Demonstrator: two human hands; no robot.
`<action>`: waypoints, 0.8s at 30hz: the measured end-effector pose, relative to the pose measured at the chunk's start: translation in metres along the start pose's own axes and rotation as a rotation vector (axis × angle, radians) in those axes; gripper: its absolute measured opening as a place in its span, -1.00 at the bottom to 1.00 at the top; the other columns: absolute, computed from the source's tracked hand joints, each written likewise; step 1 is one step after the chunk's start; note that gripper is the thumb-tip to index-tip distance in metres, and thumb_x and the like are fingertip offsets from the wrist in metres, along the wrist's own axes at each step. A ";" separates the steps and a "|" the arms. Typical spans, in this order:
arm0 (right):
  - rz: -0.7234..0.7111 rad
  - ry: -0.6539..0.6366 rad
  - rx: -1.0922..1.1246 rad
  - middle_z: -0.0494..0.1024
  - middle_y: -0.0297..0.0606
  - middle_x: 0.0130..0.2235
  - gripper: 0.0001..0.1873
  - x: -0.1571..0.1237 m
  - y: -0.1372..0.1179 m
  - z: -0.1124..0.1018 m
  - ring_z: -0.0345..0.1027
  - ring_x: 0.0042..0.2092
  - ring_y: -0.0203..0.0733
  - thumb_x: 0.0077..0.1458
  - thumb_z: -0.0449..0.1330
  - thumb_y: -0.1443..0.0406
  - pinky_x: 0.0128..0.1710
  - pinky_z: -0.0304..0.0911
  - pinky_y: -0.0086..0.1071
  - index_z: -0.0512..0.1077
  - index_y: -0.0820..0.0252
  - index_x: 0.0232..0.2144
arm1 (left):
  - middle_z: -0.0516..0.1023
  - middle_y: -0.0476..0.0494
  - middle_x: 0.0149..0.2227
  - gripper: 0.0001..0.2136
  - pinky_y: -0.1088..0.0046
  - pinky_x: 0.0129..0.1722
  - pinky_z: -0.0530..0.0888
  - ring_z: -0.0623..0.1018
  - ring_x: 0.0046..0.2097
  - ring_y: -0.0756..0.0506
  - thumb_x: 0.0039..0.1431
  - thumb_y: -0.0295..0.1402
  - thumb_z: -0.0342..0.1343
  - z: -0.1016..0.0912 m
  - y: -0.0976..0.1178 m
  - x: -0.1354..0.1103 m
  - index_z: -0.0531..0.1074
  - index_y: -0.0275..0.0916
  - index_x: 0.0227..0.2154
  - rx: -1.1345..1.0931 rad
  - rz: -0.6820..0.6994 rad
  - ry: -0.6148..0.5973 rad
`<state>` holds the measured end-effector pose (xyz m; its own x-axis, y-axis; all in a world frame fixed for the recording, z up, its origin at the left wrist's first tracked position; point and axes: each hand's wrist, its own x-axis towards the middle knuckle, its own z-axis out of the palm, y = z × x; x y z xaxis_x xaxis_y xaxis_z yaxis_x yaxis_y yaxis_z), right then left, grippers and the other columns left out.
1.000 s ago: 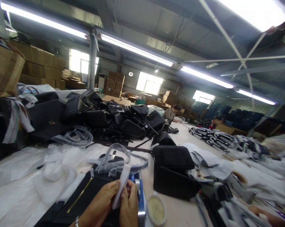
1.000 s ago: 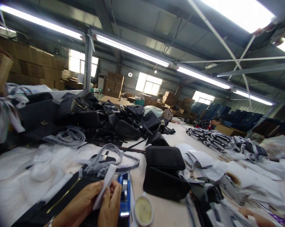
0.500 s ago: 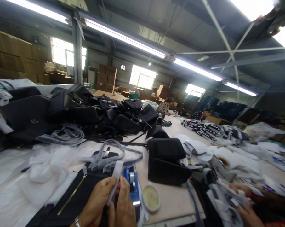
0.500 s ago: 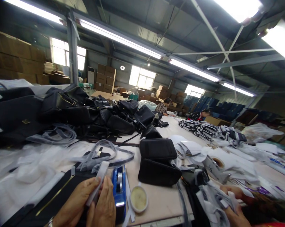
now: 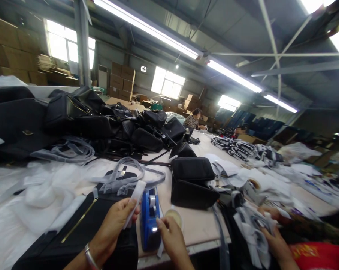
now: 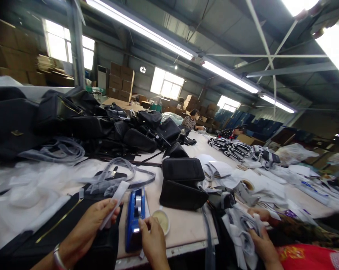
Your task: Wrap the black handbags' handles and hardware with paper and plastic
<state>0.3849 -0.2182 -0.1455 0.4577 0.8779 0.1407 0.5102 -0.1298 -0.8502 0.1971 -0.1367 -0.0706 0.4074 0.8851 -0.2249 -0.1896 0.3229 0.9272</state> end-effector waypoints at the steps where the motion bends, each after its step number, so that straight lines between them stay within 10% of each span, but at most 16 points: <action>1: 0.023 0.009 -0.022 0.46 -0.32 -0.44 -0.72 -0.001 -0.001 0.004 0.35 -0.35 -0.18 0.14 0.15 0.11 -0.32 0.16 -0.39 0.40 0.13 -0.51 | 0.43 0.00 -0.57 -0.58 0.54 -0.50 0.29 0.38 -0.53 0.01 -0.07 0.04 0.26 -0.001 0.000 0.000 0.45 -0.29 -0.53 -0.004 -0.001 -0.004; 14: 0.043 0.095 0.166 0.42 -0.36 -0.50 -0.72 -0.015 -0.018 0.007 0.30 -0.39 -0.22 0.13 0.14 0.13 -0.35 0.12 -0.42 0.36 0.14 -0.53 | 0.47 0.01 -0.52 -0.56 0.57 -0.49 0.33 0.40 -0.48 0.01 -0.15 0.05 0.32 -0.005 -0.004 0.004 0.47 -0.28 -0.48 -0.032 -0.053 -0.020; 24: 0.338 0.007 0.583 0.29 -0.45 -0.74 -0.53 -0.029 0.028 0.021 -0.13 -0.71 -0.46 -0.15 0.28 -0.08 -0.65 -0.27 -0.51 0.26 0.15 -0.60 | 0.46 0.01 -0.53 -0.58 0.60 -0.51 0.31 0.39 -0.49 0.03 -0.12 0.01 0.33 -0.006 -0.007 0.005 0.47 -0.29 -0.47 -0.036 -0.080 -0.022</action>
<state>0.3707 -0.2380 -0.1841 0.5286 0.8296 -0.1800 -0.1377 -0.1254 -0.9825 0.1954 -0.1323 -0.0800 0.4422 0.8486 -0.2904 -0.1877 0.4042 0.8952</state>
